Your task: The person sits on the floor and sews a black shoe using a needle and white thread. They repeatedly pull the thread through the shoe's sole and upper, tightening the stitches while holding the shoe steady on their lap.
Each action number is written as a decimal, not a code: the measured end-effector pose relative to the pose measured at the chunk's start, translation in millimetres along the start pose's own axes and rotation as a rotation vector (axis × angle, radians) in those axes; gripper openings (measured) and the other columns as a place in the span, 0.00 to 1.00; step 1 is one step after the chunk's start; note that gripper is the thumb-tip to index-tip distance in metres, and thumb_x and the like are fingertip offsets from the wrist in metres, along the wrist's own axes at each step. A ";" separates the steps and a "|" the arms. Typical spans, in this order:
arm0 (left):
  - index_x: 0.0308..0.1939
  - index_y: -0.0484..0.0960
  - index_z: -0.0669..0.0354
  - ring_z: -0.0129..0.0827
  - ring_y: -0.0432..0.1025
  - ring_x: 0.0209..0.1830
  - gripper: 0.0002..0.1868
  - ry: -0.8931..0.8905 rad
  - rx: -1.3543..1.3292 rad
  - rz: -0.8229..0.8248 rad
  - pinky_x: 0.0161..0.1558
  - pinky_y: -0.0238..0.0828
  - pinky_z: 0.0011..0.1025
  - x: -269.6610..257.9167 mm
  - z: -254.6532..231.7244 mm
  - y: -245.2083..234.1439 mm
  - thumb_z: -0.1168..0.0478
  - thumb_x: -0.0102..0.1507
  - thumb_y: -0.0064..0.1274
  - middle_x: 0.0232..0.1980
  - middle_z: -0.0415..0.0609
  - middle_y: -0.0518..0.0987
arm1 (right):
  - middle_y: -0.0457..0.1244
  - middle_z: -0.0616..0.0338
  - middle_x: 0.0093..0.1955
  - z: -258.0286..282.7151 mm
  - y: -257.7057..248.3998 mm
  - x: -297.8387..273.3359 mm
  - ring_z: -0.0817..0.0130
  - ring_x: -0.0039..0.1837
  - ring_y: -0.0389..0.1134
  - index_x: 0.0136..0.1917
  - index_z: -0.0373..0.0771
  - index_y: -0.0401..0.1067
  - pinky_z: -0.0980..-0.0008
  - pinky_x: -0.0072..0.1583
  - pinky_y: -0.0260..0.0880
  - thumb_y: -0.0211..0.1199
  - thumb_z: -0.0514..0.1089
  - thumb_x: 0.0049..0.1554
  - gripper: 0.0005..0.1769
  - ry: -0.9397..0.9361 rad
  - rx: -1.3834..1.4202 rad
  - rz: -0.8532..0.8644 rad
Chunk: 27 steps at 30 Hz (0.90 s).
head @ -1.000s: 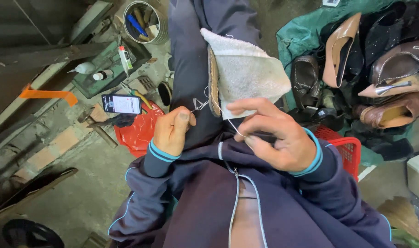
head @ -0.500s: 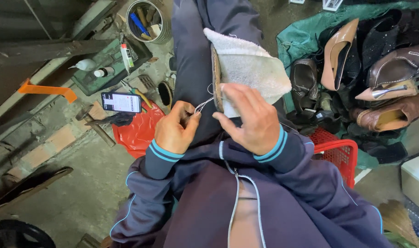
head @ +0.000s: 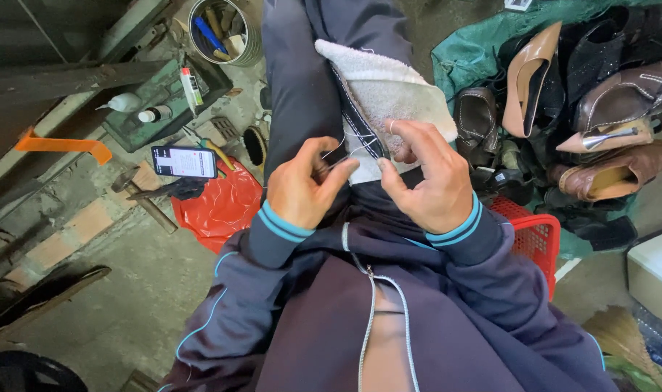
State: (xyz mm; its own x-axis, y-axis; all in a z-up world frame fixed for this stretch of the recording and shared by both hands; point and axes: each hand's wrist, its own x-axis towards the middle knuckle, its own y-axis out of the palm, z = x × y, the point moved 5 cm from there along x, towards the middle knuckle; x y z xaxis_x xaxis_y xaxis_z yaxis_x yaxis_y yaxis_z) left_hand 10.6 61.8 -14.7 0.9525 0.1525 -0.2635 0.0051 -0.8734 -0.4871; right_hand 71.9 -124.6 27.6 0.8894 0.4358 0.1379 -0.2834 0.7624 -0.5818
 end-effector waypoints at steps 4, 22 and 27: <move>0.44 0.84 0.53 0.37 0.77 0.21 0.05 -0.010 -0.255 0.029 0.26 0.74 0.31 3.7 4.2 25.3 0.60 0.66 0.59 0.20 0.45 0.79 | 0.67 0.51 0.54 2.3 4.0 -1.9 0.60 0.43 0.70 0.60 0.32 0.73 0.62 0.46 0.75 0.69 0.37 0.57 0.18 -0.015 -0.082 -0.035; 0.48 0.82 0.59 0.33 0.75 0.23 0.07 0.068 -0.334 -0.090 0.29 0.71 0.27 -17.5 -13.1 9.3 0.65 0.67 0.58 0.23 0.48 0.80 | 0.69 0.54 0.43 -4.4 -6.2 0.5 0.54 0.44 0.71 0.52 0.37 0.79 0.60 0.49 0.74 0.67 0.39 0.63 0.05 -0.049 -0.047 -0.038; 0.47 0.79 0.60 0.36 0.74 0.19 0.05 0.070 -0.339 -0.124 0.22 0.67 0.28 -13.2 -7.8 15.0 0.67 0.68 0.55 0.27 0.52 0.81 | 0.69 0.55 0.42 -4.6 -5.7 1.1 0.56 0.44 0.71 0.51 0.37 0.79 0.60 0.49 0.74 0.66 0.40 0.64 0.05 -0.051 -0.022 -0.036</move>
State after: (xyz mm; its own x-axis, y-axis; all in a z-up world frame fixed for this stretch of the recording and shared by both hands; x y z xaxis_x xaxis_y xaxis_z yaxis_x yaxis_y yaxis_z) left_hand 0.5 43.1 -12.0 0.9567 0.2454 -0.1564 0.2115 -0.9556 -0.2054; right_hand 76.1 -130.7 27.4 0.8794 0.4324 0.1991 -0.2430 0.7674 -0.5934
